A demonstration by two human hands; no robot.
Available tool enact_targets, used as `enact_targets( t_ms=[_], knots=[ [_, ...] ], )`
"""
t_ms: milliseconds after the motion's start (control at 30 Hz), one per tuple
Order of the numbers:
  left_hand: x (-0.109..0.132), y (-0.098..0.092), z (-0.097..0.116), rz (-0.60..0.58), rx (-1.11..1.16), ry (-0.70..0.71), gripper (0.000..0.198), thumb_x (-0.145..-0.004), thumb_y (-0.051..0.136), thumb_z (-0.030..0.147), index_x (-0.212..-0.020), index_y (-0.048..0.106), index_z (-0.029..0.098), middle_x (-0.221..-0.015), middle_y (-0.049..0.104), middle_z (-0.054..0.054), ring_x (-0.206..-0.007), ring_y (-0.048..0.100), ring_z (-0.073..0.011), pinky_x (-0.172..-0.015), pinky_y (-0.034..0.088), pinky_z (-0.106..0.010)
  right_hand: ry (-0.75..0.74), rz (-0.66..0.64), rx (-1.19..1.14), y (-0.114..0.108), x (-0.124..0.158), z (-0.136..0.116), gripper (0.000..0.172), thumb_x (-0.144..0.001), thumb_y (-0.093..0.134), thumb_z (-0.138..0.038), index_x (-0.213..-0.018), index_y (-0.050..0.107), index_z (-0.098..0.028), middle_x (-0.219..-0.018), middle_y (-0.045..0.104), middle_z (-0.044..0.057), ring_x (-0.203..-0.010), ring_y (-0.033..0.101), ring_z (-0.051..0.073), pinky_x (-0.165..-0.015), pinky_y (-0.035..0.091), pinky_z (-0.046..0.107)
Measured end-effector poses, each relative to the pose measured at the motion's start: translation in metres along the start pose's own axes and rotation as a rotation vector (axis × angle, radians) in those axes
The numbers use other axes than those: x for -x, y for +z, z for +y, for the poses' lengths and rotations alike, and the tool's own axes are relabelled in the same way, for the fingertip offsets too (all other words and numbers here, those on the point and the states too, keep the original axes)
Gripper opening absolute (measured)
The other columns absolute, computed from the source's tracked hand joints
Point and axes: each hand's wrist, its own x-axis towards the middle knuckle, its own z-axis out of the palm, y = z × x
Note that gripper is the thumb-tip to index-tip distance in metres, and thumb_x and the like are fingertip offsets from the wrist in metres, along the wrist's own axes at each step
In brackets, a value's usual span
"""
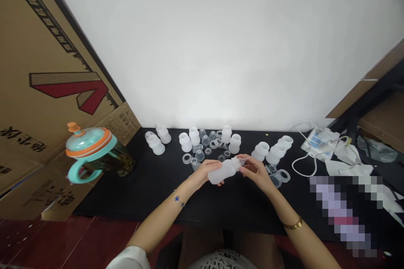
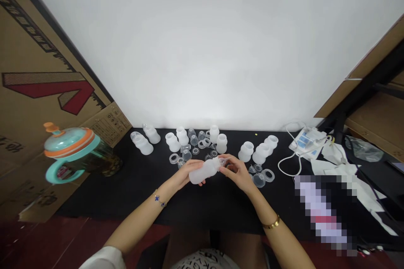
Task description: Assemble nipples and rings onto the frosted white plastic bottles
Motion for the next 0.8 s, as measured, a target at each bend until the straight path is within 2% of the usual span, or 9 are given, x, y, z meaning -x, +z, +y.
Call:
enact_targets(
  t_ms=[100,300,500,567,700,800],
  knots=[
    [-0.002,-0.005,-0.002,-0.106,0.046,-0.055,0.051,-0.086,0.063,0.049,-0.101,0.071,0.001,-0.079,0.075,-0.018,-0.053,0.069,-0.0209,-0.047,0.055,-0.027,-0.047,-0.023,0.012,-0.001,0.001,0.003,0.034,-0.087,0.072,-0.039,-0.119,0.069,-0.027,-0.122,0.062,0.008,-0.078,0.059,0.017,-0.059,0.051,0.027],
    [-0.009,-0.018,-0.011,-0.241,0.212,-0.259,0.057,-0.092,0.048,0.051,-0.098,0.07,-0.001,-0.074,0.074,-0.019,-0.051,0.069,-0.0234,-0.044,0.051,-0.028,-0.082,-0.091,0.016,-0.001,0.004,0.0,0.039,-0.089,0.069,-0.038,-0.126,0.066,-0.028,-0.128,0.059,0.01,-0.079,0.058,0.017,-0.061,0.052,0.028],
    [-0.01,-0.022,-0.014,-0.351,0.261,-0.326,0.063,-0.092,0.046,0.054,-0.094,0.07,-0.004,-0.07,0.072,-0.02,-0.047,0.067,-0.0222,-0.041,0.048,-0.027,-0.106,-0.14,-0.037,0.0,0.006,-0.004,0.039,-0.09,0.068,-0.041,-0.126,0.066,-0.028,-0.127,0.062,0.011,-0.079,0.059,0.018,-0.061,0.053,0.029],
    [-0.009,-0.019,-0.014,-0.316,0.247,-0.275,0.06,-0.089,0.051,0.054,-0.095,0.07,-0.003,-0.071,0.072,-0.019,-0.048,0.067,-0.0219,-0.042,0.049,-0.027,-0.121,-0.128,-0.021,0.0,0.006,-0.003,0.044,-0.086,0.072,-0.042,-0.127,0.066,-0.027,-0.123,0.064,0.01,-0.08,0.06,0.019,-0.064,0.053,0.03],
    [-0.005,-0.01,-0.01,-0.166,0.14,-0.109,0.049,-0.08,0.07,0.044,-0.108,0.068,0.003,-0.08,0.073,-0.017,-0.057,0.069,-0.0215,-0.05,0.054,-0.027,-0.159,-0.058,0.025,0.002,0.004,-0.002,0.056,-0.076,0.082,-0.041,-0.127,0.065,-0.028,-0.119,0.063,0.008,-0.083,0.061,0.02,-0.063,0.052,0.028],
    [-0.002,-0.002,-0.007,-0.112,0.046,-0.074,0.048,-0.074,0.079,0.035,-0.112,0.068,0.008,-0.091,0.072,-0.015,-0.071,0.069,-0.0223,-0.055,0.057,-0.028,-0.151,0.003,0.078,0.005,0.002,-0.004,0.043,-0.076,0.082,-0.037,-0.116,0.068,-0.027,-0.111,0.067,0.007,-0.092,0.063,0.023,-0.068,0.052,0.029]
  ],
)
